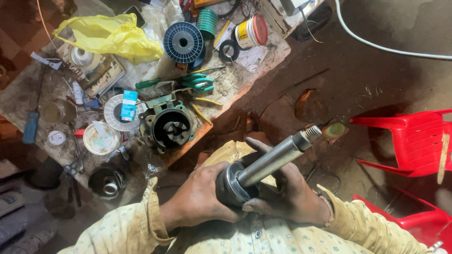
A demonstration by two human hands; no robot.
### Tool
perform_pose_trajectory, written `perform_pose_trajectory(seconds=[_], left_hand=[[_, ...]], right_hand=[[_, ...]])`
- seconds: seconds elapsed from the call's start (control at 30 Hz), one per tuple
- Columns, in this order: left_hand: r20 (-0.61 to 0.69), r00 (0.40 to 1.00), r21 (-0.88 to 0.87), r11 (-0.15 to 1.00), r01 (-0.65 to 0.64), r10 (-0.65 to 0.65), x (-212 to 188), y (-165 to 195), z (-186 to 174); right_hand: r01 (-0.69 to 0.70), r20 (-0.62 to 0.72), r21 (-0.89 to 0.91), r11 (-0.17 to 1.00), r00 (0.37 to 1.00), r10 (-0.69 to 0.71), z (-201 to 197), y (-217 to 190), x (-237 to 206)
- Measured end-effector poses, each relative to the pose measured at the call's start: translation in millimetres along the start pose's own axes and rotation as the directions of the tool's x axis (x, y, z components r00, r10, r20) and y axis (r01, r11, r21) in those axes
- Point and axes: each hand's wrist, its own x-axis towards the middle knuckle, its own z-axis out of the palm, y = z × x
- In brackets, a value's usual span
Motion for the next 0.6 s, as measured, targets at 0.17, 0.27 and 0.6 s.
perform_pose_trajectory(seconds=[0.17,0.27,0.6], left_hand=[[-0.011,1.0,0.007,1.0,0.0,0.001,1.1,-1.0,3.7],[-0.028,0.999,0.031,0.999,-0.033,0.034,1.9,-1.4,4.9],[-0.039,0.999,0.052,0.998,-0.023,0.026,2.3,-1.7,7.4]], right_hand=[[-0.065,0.01,-0.055,0.996,0.998,0.066,-1.8,-7.7,2.4],[-0.177,0.019,0.059,0.982,0.984,0.177,-1.8,-16.9,4.2],[-0.157,0.003,0.133,0.979,0.987,0.158,-2.8,-19.2,6.2]])
